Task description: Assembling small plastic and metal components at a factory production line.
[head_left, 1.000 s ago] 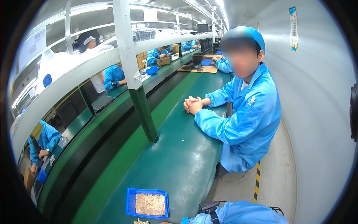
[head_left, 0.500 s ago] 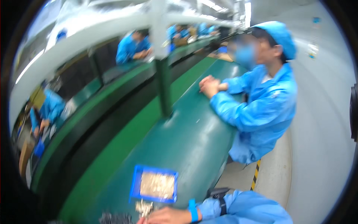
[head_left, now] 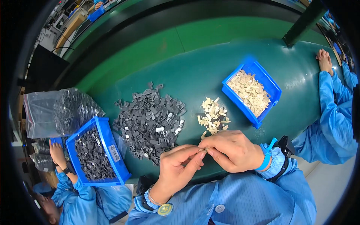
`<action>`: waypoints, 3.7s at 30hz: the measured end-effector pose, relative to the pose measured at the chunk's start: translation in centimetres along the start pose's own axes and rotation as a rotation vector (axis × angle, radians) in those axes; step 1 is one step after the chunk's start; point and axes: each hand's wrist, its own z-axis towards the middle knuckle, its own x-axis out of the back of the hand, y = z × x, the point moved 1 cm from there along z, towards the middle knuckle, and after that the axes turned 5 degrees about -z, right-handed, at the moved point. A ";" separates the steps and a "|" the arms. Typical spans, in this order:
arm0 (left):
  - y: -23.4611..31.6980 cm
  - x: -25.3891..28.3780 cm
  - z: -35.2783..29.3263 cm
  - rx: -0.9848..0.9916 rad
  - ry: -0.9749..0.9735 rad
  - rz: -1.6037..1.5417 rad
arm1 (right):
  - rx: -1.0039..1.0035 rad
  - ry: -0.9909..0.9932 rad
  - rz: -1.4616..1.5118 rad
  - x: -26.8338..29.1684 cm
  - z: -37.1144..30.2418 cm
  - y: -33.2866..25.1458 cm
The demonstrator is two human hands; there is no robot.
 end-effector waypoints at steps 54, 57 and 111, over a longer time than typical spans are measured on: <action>0.1 -1.1 -0.2 0.217 -0.028 -0.643 | -0.166 0.520 -0.966 8.2 -1.3 0.4; 0.1 -1.6 0.0 0.207 -0.029 -0.660 | -0.189 0.358 -0.335 5.2 -1.4 -1.0; -1.2 -1.8 0.4 -0.053 0.131 -0.666 | -0.225 0.220 0.183 0.6 -0.6 -0.6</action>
